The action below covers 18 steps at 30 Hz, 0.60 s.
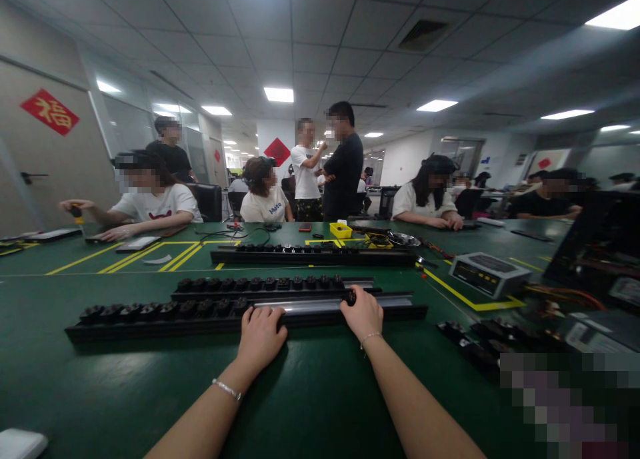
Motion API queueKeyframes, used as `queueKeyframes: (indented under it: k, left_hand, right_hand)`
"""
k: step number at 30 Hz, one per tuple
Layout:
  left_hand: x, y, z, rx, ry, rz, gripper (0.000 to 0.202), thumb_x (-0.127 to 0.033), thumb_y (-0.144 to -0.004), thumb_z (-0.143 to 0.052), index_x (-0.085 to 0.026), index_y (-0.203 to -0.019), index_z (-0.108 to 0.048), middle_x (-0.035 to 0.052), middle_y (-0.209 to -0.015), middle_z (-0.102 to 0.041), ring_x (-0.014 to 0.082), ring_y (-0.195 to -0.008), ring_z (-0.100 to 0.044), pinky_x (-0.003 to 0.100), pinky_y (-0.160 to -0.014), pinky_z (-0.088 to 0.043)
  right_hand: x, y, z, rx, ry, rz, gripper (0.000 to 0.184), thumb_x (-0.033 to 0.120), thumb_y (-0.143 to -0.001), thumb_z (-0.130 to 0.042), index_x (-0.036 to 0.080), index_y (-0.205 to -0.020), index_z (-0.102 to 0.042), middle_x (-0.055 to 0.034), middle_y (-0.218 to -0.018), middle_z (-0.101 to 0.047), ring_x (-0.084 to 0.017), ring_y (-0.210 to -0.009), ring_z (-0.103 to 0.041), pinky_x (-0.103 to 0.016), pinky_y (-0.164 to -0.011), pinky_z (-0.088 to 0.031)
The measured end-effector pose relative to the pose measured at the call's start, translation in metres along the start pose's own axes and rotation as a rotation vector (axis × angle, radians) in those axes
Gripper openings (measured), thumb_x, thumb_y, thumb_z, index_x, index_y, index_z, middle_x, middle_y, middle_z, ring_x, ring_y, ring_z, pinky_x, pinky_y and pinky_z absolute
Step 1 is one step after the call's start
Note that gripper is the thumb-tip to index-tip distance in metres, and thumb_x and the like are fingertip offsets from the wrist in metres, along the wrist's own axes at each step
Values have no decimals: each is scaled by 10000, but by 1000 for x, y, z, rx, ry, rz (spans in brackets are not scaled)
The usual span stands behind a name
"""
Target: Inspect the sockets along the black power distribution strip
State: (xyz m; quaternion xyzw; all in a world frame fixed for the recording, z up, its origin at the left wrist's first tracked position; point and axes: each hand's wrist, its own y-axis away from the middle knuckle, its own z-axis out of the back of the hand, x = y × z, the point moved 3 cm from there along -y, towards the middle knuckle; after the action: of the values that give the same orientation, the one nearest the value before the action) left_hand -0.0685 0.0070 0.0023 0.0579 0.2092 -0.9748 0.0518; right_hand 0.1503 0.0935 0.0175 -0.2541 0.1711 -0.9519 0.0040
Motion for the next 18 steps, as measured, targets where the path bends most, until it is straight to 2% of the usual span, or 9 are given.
queueKeyframes:
  k: [12, 18]
  left_hand:
    - [-2, -1, 3, 51, 19, 26, 325, -294, -772, -418, -260, -1060, -563, 29, -1002, -606, 192, -1013, -484, 414, -1040, -147]
    - [-2, -1, 2, 29, 18, 12, 314, -297, -770, -419, -257, -1044, -567, 26, -979, -608, 194, -1000, -490, 418, -1033, -159]
  right_hand:
    - [-1, 0, 2, 28, -1, -20, 398, 292, -751, -460, 221, -1140, -502, -64, -1089, -595, -203, -1078, -475, -339, -883, -320]
    - [-2, -1, 2, 15, -8, -14, 392, 302, -749, -463, 219, -1129, -505, -61, -1073, -601, -210, -1060, -485, -339, -864, -328]
